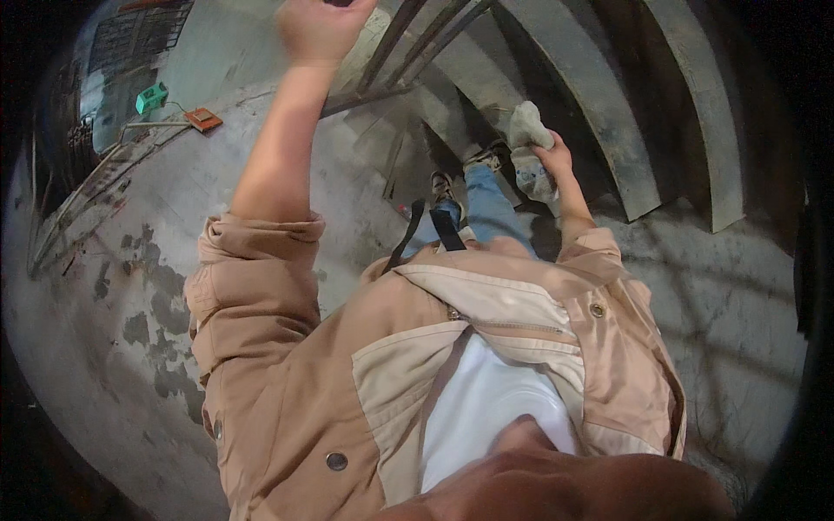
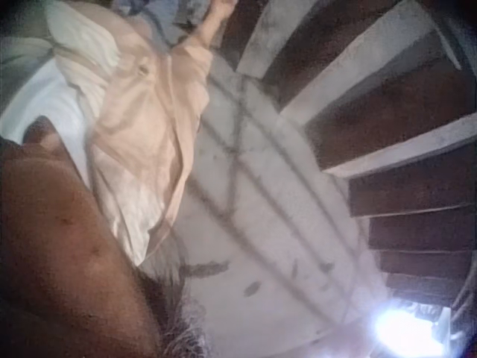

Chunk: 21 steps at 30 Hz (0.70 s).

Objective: The person wipes a metal railing with a cloth while ascending a spiral staircase, then walks into an adjacent room and places the cloth on a chair. The person uses a cloth to wipe the railing and handles the cloth throughout.

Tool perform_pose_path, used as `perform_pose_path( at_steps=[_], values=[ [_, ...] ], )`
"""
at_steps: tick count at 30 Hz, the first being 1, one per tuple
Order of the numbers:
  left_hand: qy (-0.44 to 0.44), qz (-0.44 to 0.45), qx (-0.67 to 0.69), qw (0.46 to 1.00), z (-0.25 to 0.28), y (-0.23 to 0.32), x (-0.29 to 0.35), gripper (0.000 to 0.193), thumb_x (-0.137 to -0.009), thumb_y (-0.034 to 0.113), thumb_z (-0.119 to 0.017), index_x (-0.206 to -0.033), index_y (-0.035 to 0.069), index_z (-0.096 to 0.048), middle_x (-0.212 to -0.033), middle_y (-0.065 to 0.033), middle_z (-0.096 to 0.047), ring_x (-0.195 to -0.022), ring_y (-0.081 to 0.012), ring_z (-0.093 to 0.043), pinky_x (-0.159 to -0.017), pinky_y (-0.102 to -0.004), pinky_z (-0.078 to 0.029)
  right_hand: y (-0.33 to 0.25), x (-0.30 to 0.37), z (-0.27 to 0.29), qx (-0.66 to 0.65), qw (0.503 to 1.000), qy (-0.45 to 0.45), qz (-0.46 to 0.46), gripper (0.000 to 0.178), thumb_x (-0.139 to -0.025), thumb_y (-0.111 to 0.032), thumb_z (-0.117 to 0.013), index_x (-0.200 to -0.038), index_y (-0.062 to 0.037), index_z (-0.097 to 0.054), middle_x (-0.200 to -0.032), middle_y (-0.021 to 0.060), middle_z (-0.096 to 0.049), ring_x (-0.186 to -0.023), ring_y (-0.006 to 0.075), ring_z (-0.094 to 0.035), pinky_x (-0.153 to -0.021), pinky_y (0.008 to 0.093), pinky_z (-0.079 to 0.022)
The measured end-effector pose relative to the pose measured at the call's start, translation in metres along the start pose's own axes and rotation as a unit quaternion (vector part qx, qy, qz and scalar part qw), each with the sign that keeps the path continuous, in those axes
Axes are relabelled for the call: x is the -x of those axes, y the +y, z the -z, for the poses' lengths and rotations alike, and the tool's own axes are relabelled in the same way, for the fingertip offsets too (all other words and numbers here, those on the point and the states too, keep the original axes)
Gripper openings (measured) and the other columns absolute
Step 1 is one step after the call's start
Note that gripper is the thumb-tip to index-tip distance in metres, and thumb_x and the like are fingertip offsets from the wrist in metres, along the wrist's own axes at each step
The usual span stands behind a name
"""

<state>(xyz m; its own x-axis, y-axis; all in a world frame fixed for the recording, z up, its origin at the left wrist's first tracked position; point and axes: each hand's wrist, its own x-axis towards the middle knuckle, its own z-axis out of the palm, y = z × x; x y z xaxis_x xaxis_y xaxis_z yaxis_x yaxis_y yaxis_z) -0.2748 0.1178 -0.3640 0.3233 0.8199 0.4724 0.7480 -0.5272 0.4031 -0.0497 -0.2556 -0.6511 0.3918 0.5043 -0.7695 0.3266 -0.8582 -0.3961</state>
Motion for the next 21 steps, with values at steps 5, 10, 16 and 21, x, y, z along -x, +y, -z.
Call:
perform_pose_path(
  at_steps=[5,10,16,21],
  values=[
    [0.003,0.005,0.045,0.999,-0.002,-0.007,0.001,0.03,-0.07,0.023,-0.076,-0.081,0.006,-0.054,-0.064,-0.0186,-0.06,-0.065,-0.0418,-0.061,-0.056,-0.0459,-0.047,0.016,-0.001,-0.011,0.015,1.0,-0.009,0.025,0.067,-0.069,-0.033,-0.075,-0.131,-0.0196,-0.052,-0.115,0.0133,-0.065,-0.105,0.0311,-0.062,-0.087,0.0405,-0.05],
    [0.022,-0.025,0.058,0.998,-0.011,-0.01,0.007,0.032,-0.07,0.025,-0.077,-0.083,0.005,-0.055,-0.066,-0.0196,-0.06,-0.065,-0.0414,-0.061,-0.055,-0.0452,-0.047,0.015,-0.011,-0.018,-0.091,0.995,0.028,0.01,0.061,-0.075,-0.026,-0.074,-0.131,-0.0177,-0.052,-0.117,0.0114,-0.064,-0.108,0.0271,-0.061,-0.089,0.0375,-0.048],
    [0.054,-0.134,0.126,0.981,-0.003,0.009,0.008,0.033,-0.072,0.024,-0.078,-0.09,0.003,-0.059,-0.063,-0.0105,-0.059,-0.055,-0.0255,-0.058,-0.054,-0.0367,-0.046,-0.026,-0.023,-0.016,-0.133,0.985,0.058,0.088,0.058,-0.078,-0.019,-0.075,-0.131,-0.0166,-0.053,-0.118,0.0097,-0.064,-0.108,0.0224,-0.061,-0.091,0.0356,-0.047],
    [-0.015,-0.011,0.047,0.999,0.003,-0.004,0.033,0.036,-0.075,0.03,-0.076,-0.09,0.0,-0.063,-0.065,-0.0058,-0.062,-0.054,-0.0145,-0.056,-0.053,-0.0295,-0.047,-0.041,-0.039,-0.102,-0.141,0.976,0.086,0.143,0.064,-0.076,-0.02,-0.078,-0.133,-0.0169,-0.05,-0.118,0.0092,-0.064,-0.106,0.0219,-0.062,-0.088,0.0342,-0.051]
  ],
)
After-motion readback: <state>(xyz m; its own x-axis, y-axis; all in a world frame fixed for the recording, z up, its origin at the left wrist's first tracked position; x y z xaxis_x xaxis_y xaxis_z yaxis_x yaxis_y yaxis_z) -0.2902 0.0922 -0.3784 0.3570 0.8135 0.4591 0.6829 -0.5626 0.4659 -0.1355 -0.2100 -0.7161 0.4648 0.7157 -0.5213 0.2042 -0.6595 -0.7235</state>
